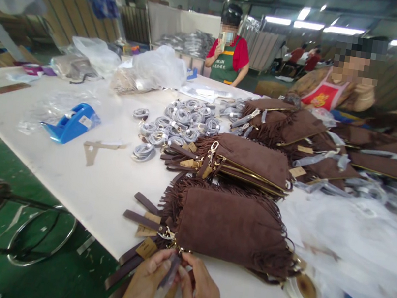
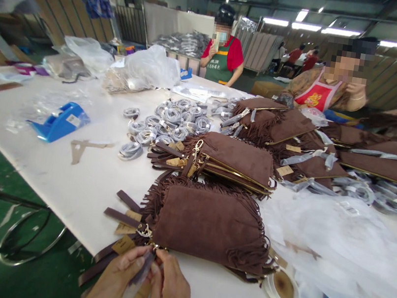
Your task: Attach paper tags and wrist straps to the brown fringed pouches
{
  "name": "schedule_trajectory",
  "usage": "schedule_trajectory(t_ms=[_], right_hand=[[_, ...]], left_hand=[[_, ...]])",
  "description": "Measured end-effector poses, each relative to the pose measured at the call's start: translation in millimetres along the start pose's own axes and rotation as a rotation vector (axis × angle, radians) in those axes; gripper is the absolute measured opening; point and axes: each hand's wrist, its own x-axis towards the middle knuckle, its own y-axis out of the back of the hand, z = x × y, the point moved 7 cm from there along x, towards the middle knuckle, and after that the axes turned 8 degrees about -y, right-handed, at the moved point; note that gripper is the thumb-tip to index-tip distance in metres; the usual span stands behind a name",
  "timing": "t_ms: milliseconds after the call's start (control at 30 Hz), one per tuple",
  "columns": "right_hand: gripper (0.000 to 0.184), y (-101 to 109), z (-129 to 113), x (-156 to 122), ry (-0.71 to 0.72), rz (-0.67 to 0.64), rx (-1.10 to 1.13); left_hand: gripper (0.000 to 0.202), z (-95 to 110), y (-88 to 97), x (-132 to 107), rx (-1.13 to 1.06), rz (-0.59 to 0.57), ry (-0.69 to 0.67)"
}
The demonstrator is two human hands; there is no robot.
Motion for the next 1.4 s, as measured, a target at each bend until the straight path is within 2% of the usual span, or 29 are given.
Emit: schedule_trajectory(t_ms=[167,300,500,633,933,1067,1300,1400], right_hand=[[0.026,-1,-1,0,0.04,-0.037,-0.056],[0.024,0,-1,2,0.032,-0.017,-0.089],[0.02,2,-3,5,-0.007,0.054,-0.093],[0.023,4,-6,8,-0.009,0.102,-0.141],[0.024,-5,-13,5,0.179,0.165,-0.498],[0.027,-6,-17,6,0.198,0.169,-0.587],[0.023,-7,-12,7,0.074,0.078,-0.458],[0.021,-1,-11,5,0.015,0.146,-0.345]], left_hand=[[0.035,19,-10.5,3,0.026,0.065,-0.006],[0.037,26,-16.4,3,0.026,0.098,0.005],[0.035,25,-23.3,3,-0.066,0.109,0.028],[0.029,22,-24.1,2,-0.071,0.134,0.089],[0.02,25,-27.8,4,-0.196,0.113,0.129],[0.018,21,-28.3,5,-0.248,0.102,0.156],[0.016,16,-25.4,3,-0.222,0.095,0.17],[0.015,15,-25.6,1,-0.254,0.106,0.188]])
